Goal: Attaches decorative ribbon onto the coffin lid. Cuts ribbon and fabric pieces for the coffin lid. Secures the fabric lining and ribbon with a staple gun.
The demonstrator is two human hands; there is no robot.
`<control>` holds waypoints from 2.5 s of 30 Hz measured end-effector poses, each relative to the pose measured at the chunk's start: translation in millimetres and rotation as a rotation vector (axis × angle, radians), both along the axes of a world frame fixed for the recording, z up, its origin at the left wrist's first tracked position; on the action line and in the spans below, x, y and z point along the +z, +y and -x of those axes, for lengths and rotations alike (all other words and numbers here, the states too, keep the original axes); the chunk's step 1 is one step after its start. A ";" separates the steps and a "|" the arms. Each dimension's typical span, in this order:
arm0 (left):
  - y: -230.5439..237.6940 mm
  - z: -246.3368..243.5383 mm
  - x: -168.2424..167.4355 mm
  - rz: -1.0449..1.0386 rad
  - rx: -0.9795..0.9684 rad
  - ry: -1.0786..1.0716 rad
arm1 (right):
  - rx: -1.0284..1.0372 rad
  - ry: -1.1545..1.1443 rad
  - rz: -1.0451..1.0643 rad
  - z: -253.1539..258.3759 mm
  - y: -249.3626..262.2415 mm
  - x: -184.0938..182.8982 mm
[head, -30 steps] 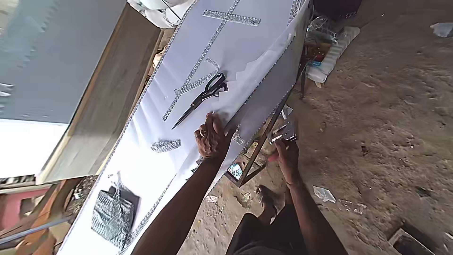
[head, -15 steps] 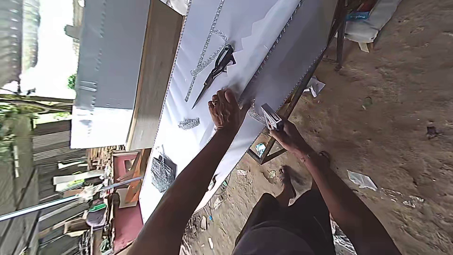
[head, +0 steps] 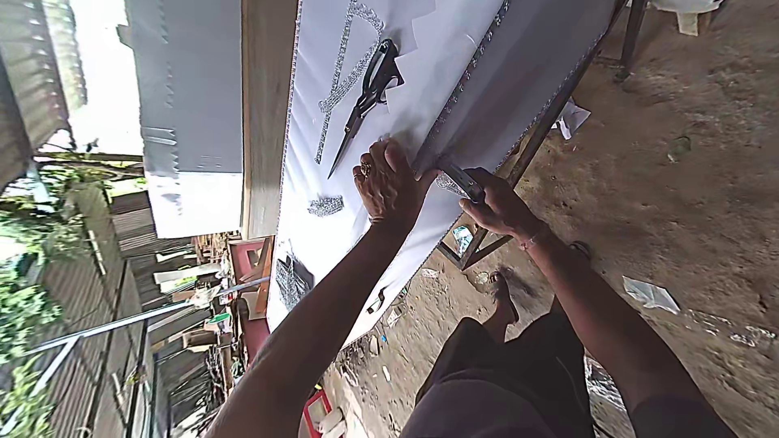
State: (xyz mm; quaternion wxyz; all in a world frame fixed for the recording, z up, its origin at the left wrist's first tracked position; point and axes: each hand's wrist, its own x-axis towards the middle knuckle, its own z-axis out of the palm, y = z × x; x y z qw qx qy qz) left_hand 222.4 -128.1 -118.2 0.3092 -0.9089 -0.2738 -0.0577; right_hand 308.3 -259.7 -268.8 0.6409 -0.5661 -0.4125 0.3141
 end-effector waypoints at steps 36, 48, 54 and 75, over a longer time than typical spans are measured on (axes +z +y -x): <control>25.4 55.1 -77.6 0.277 -0.669 0.886 | -0.684 0.569 0.802 182.0 -237.6 -99.1; 38.9 71.8 -84.6 0.194 -0.634 1.295 | -0.439 0.921 0.196 223.1 -125.8 -117.2; 37.2 69.0 -103.6 0.081 -0.744 1.231 | -0.166 0.920 0.065 233.3 -30.1 -122.1; 26.3 62.4 -114.3 0.076 -0.643 1.294 | -0.232 1.142 -0.114 220.4 27.3 -151.9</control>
